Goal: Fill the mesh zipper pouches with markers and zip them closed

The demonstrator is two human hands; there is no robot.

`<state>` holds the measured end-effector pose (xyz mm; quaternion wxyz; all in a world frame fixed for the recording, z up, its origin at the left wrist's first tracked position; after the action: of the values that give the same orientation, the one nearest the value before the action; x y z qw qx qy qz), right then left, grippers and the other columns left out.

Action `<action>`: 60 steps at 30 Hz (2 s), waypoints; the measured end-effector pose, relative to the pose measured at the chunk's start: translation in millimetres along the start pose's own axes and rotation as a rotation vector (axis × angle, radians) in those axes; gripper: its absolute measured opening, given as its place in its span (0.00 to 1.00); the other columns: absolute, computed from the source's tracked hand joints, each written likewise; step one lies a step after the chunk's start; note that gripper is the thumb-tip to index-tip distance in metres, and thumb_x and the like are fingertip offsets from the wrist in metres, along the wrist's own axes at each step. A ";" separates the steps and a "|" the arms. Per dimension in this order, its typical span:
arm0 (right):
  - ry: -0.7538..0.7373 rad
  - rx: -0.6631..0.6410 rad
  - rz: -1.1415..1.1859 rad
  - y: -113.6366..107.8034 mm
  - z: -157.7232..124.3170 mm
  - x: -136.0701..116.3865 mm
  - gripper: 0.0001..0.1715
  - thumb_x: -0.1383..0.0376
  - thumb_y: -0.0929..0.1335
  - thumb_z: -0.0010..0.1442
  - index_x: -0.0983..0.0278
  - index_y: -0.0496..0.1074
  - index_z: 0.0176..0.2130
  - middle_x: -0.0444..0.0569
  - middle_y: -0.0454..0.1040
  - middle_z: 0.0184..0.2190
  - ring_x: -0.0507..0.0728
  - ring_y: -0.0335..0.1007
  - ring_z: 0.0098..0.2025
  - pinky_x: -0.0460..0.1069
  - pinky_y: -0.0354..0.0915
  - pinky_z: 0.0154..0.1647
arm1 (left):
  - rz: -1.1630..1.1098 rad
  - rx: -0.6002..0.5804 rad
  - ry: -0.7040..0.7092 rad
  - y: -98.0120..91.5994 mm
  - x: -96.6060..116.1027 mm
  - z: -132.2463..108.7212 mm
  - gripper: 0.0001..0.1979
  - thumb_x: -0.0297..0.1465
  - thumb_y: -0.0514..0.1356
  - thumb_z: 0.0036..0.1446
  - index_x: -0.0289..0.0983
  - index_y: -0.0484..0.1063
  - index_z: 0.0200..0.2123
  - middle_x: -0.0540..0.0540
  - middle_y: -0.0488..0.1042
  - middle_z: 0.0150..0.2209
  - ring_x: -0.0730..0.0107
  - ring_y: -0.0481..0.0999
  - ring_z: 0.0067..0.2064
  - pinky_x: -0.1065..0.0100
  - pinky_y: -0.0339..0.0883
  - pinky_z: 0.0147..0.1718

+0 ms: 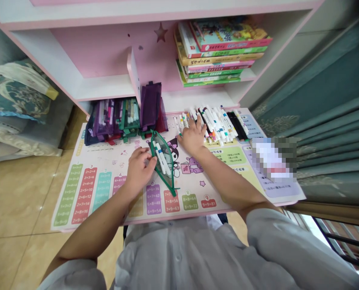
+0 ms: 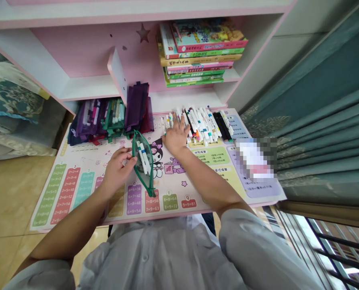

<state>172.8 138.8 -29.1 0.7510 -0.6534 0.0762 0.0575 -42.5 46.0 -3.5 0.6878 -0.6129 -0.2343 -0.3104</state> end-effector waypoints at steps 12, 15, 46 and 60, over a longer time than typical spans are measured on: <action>-0.079 0.097 0.163 -39.4 -15.1 -14.8 0.08 0.66 0.69 0.52 0.68 0.79 0.29 0.61 0.61 0.67 0.77 0.38 0.73 0.77 0.45 0.65 | -0.002 0.002 0.012 -0.4 -1.3 0.8 0.12 0.39 0.57 0.56 0.41 0.69 0.24 0.41 0.76 0.44 0.52 0.72 0.57 0.53 0.68 0.56; -0.159 0.117 0.271 -63.7 -35.5 -28.3 0.08 0.67 0.70 0.50 0.65 0.75 0.21 0.59 0.65 0.65 0.77 0.42 0.72 0.75 0.49 0.64 | -0.005 0.004 0.011 -0.2 -1.5 0.7 0.12 0.40 0.57 0.56 0.41 0.69 0.24 0.41 0.76 0.45 0.52 0.71 0.57 0.52 0.67 0.57; -0.282 -0.154 0.195 -50.9 -71.4 -64.9 0.13 0.58 0.69 0.58 0.64 0.81 0.33 0.59 0.61 0.67 0.75 0.41 0.73 0.73 0.47 0.66 | -0.001 0.024 0.033 0.4 -0.5 1.1 0.12 0.39 0.57 0.56 0.41 0.68 0.24 0.41 0.76 0.47 0.54 0.72 0.56 0.52 0.64 0.59; 0.057 0.061 -0.054 -1.6 -0.5 6.0 0.25 0.59 0.69 0.57 0.72 0.76 0.51 0.67 0.51 0.70 0.81 0.30 0.73 0.80 0.39 0.64 | -0.005 0.006 -0.003 -0.2 -0.6 -0.3 0.11 0.39 0.58 0.56 0.41 0.68 0.24 0.42 0.76 0.47 0.54 0.71 0.57 0.53 0.65 0.58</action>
<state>179.0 138.0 -28.8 0.7694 -0.6333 0.0818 0.0164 -43.1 45.7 -3.9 0.6885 -0.6108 -0.2380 -0.3103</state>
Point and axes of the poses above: each hand's wrist, its own z-axis towards the middle knuckle, its own y-axis out of the palm, x = y × z, the point moved 3 cm from there along z, towards the middle knuckle
